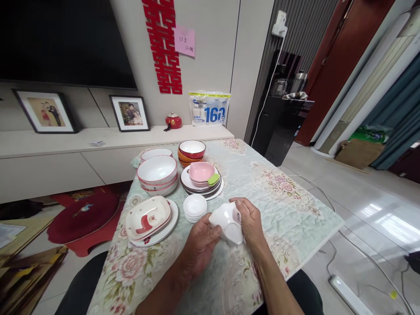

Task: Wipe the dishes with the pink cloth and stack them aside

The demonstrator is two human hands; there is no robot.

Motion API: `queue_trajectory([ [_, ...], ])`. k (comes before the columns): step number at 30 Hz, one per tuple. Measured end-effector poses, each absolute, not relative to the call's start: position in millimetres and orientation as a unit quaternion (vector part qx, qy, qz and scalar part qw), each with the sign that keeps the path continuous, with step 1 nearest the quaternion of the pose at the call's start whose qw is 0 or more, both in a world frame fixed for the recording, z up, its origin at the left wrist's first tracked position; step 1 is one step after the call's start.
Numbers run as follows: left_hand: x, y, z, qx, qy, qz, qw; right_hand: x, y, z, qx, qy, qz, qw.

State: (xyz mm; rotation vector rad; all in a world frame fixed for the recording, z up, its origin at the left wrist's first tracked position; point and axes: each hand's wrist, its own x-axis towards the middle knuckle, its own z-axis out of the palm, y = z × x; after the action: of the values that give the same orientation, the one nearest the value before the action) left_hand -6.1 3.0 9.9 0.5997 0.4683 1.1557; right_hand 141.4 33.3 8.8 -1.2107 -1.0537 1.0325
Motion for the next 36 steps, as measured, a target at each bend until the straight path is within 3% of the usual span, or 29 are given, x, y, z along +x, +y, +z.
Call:
queue_trajectory([
  [8, 0.6, 4.8, 9.9, 0.267, 0.197, 0.567, 0.754, 133.9, 23.8, 10.0, -0.492, -0.691, 0.08, 0.524],
  [13, 2.7, 8.9, 8.3, 0.233, 0.18, 0.596, 0.747, 119.8, 19.6, 11.6, -0.386, -0.809, -0.013, 0.443],
  [15, 0.7, 10.8, 6.4, 0.212, 0.182, 0.603, 0.747, 120.1, 22.5, 9.4, -0.382, -0.821, -0.016, 0.425],
  [21, -6.4, 15.0, 9.1, 0.167, 0.205, 0.629, 0.731, 131.4, 36.1, -5.1, -0.5, -0.724, 0.034, 0.473],
  [26, -5.6, 15.0, 10.1, 0.15, 0.193, 0.651, 0.719, 131.9, 38.0, -12.5, -0.583, -0.619, 0.191, 0.49],
  [31, -0.3, 10.8, 9.5, 0.149, 0.201, 0.634, 0.731, 131.9, 39.6, -8.3, -0.556, -0.482, 0.354, 0.577],
  [36, 3.8, 5.0, 8.4, 0.21, 0.191, 0.578, 0.765, 144.0, 42.4, -4.3, -0.585, -0.482, 0.275, 0.592],
])
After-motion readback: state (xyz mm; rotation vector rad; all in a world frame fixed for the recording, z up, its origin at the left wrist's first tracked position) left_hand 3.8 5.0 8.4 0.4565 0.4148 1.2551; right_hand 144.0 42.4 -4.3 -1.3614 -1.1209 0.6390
